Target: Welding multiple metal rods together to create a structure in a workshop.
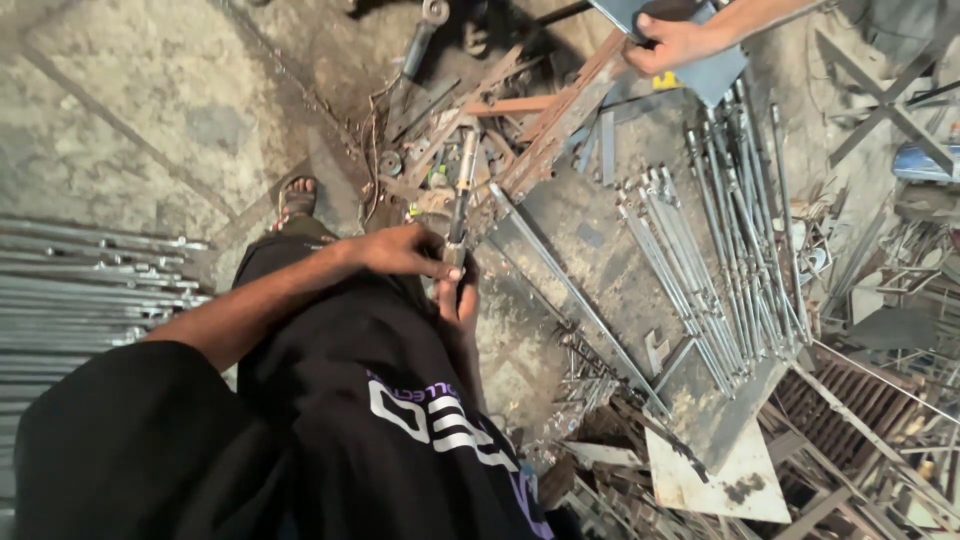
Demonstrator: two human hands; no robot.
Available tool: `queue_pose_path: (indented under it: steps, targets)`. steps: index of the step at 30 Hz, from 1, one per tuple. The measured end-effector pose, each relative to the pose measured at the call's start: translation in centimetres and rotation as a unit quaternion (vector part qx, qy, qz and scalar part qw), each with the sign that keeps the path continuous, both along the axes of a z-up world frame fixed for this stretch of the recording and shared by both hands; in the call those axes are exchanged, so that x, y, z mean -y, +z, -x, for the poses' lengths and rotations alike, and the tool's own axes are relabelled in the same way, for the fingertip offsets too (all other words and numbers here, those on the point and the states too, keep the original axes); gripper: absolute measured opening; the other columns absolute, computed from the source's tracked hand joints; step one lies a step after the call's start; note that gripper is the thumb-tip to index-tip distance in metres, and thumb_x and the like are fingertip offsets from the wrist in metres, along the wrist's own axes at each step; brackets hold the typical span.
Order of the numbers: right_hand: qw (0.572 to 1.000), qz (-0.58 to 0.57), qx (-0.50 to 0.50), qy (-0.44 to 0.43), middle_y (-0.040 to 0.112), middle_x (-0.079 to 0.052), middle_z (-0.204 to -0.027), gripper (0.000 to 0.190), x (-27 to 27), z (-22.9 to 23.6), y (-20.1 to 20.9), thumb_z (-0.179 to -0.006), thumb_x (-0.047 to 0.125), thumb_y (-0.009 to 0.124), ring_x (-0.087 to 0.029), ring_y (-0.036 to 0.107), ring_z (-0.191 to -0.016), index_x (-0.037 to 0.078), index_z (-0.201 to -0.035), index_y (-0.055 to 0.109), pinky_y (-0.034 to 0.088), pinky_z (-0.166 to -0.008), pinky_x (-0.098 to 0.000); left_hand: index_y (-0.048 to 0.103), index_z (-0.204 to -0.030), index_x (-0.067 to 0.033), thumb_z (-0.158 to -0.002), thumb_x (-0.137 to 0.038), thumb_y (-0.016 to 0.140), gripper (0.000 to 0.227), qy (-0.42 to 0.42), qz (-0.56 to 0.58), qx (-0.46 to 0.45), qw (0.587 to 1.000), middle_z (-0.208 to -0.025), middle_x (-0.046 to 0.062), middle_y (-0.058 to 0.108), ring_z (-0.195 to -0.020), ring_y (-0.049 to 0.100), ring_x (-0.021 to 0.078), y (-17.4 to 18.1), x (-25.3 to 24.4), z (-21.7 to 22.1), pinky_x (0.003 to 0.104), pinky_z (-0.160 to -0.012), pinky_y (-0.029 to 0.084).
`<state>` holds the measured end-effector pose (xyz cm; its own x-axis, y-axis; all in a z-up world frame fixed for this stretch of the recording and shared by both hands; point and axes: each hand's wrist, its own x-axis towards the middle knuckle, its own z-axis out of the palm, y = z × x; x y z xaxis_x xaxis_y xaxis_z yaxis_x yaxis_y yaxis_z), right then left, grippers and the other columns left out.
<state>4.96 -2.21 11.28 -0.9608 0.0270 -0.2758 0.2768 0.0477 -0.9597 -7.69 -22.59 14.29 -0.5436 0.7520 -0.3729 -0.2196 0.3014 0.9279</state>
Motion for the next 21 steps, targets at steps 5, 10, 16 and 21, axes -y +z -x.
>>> queue_pose_path:
  steps: [5, 10, 16, 21]
  targets:
    - [0.997, 0.043, 0.052, -0.025, 0.048, 0.005, -0.077, 0.073, 1.1, 1.4, 1.8, -0.101, 0.028, 0.06, -0.004, 0.044, -0.063, 0.017, -0.163, 0.023, 0.038, -0.053, -0.0201, 0.077, -0.102, -0.0008, -0.081, -0.067, 0.068, 0.07, 0.003, -0.01, 0.013, 1.0, -0.094, 0.015, 0.078, -0.09, 0.071, 0.0224, 1.2, -0.2, 1.6, 0.042, -0.082, 0.055]
    - [0.999, 0.013, 0.024, -0.025, 0.052, 0.004, -0.081, 0.067, 0.9, 1.7, 0.7, -0.103, 0.027, 0.058, -0.004, 0.046, -0.065, 0.013, -0.162, 0.028, 0.039, -0.055, -0.0205, 0.077, -0.102, -0.0004, -0.081, -0.065, 0.07, 0.068, 0.006, 0.016, 0.007, 1.0, -0.096, 0.014, 0.078, -0.09, 0.07, 0.0213, 0.7, -0.4, 1.8, 0.039, -0.083, 0.053]
    - [1.0, 0.003, 0.007, -0.027, 0.052, 0.004, -0.08, 0.066, 1.0, 1.6, 1.0, -0.103, 0.026, 0.058, -0.004, 0.047, -0.066, 0.013, -0.161, 0.029, 0.04, -0.056, -0.0209, 0.075, -0.107, -0.0006, -0.082, -0.061, 0.072, 0.065, 0.004, -0.018, 0.035, 0.999, -0.097, 0.01, 0.078, -0.09, 0.069, 0.0191, 0.2, -0.5, 1.9, 0.038, -0.081, 0.055]
    - [1.0, -0.014, -0.011, -0.019, 0.053, 0.004, -0.081, 0.064, 0.9, 2.0, 0.8, -0.104, 0.026, 0.058, -0.005, 0.048, -0.067, 0.012, -0.161, 0.031, 0.041, -0.057, -0.0212, 0.076, -0.106, -0.0001, -0.081, -0.061, 0.073, 0.066, 0.002, -0.024, 0.021, 1.0, -0.096, 0.009, 0.077, -0.088, 0.067, 0.0184, -0.4, -1.0, 2.1, 0.038, -0.08, 0.054]
